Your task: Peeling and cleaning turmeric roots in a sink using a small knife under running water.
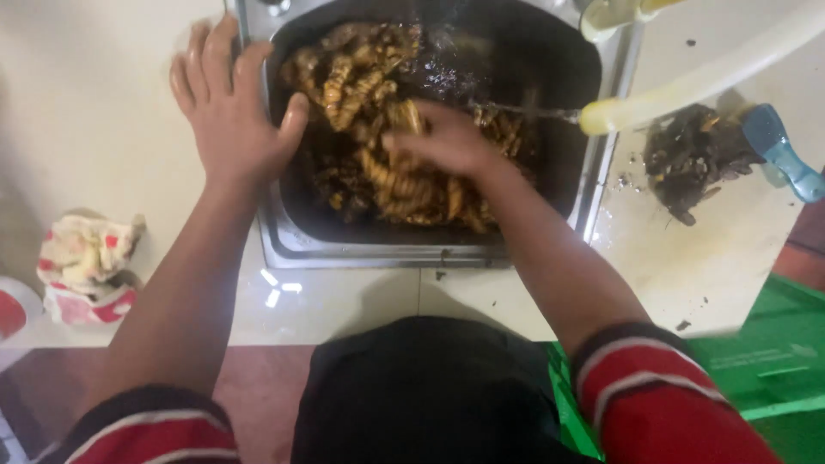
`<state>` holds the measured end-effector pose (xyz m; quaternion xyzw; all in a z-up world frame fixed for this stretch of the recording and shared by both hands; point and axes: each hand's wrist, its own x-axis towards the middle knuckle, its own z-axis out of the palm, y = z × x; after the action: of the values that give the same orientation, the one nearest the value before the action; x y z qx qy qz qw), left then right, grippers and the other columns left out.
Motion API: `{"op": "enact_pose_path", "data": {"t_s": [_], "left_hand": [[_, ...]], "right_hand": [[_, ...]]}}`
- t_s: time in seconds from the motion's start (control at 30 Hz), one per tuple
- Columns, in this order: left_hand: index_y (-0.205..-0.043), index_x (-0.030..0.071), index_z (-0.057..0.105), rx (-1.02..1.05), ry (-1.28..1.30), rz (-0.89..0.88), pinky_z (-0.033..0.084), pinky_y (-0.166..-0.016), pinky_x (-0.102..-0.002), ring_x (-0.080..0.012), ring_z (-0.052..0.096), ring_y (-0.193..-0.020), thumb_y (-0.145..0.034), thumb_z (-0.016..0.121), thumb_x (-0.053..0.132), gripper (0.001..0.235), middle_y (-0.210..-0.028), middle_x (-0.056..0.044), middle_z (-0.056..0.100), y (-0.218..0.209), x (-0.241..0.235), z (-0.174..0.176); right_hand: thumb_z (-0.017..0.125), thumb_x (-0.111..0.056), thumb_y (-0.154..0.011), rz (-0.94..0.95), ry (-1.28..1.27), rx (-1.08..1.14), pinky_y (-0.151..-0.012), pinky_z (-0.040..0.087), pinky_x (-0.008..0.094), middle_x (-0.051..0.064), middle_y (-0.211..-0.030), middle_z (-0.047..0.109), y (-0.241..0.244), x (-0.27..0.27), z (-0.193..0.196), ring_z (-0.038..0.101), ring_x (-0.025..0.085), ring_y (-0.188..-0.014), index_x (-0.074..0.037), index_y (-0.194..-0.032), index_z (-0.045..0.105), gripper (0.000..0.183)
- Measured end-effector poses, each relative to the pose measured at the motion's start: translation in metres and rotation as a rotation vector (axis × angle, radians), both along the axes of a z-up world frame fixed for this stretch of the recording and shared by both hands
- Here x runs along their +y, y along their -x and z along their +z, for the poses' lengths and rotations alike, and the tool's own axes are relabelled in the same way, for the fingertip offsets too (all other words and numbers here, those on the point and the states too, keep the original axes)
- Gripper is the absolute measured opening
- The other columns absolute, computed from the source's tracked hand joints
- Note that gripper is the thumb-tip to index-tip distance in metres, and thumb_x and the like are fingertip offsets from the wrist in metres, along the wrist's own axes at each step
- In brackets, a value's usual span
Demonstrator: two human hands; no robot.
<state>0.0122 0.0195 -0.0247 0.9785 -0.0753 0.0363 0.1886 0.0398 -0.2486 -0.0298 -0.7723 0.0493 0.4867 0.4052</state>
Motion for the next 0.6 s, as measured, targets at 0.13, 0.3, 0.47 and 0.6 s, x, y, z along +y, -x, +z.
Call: {"op": "enact_pose_path", "data": {"t_s": [0.13, 0.3, 0.47, 0.6], "left_hand": [[-0.135, 0.004, 0.063, -0.052, 0.032, -0.001, 0.019, -0.112, -0.069, -0.0439, 0.028, -0.144, -0.091, 0.064, 0.036, 0.054, -0.153, -0.020, 0.043, 0.004, 0.006, -0.003], [-0.137, 0.005, 0.062, 0.042, 0.042, 0.016, 0.013, -0.115, -0.066, -0.0421, 0.023, -0.146, -0.093, 0.071, 0.027, 0.050, -0.156, -0.021, 0.040, 0.000, 0.008, -0.001], [-0.137, 0.005, 0.063, 0.054, 0.031, 0.024, 0.015, -0.116, -0.067, -0.0434, 0.022, -0.147, -0.095, 0.074, 0.030, 0.050, -0.158, -0.020, 0.038, -0.001, 0.007, -0.007], [-0.141, 0.005, 0.055, 0.143, -0.001, 0.058, 0.009, -0.118, -0.067, -0.0431, 0.017, -0.149, -0.097, 0.070, 0.032, 0.054, -0.161, -0.022, 0.033, -0.008, 0.002, -0.003]], "right_hand": [[0.068, -0.068, -0.074, 0.116, 0.105, -0.205, -0.115, 0.030, 0.060, 0.016, -0.162, 0.037, 0.057, -0.027, 0.019, 0.038, 0.038, -0.145, -0.017, -0.152, 0.043, 0.096], [0.043, -0.086, -0.077, 0.238, 0.493, -0.337, -0.117, 0.007, 0.074, 0.008, -0.171, 0.012, 0.063, -0.064, -0.011, 0.019, 0.043, -0.152, -0.027, -0.159, 0.031, 0.102], [0.028, -0.086, -0.090, 0.312, 0.740, -0.452, -0.114, 0.016, 0.069, 0.019, -0.167, 0.019, 0.009, -0.049, -0.100, 0.023, 0.047, -0.149, -0.016, -0.162, 0.028, 0.100], [0.019, -0.093, -0.074, -0.161, 0.592, -0.587, -0.107, 0.020, 0.076, 0.022, -0.152, 0.043, -0.044, 0.001, -0.140, 0.028, 0.054, -0.141, -0.018, -0.150, 0.050, 0.111]]}}
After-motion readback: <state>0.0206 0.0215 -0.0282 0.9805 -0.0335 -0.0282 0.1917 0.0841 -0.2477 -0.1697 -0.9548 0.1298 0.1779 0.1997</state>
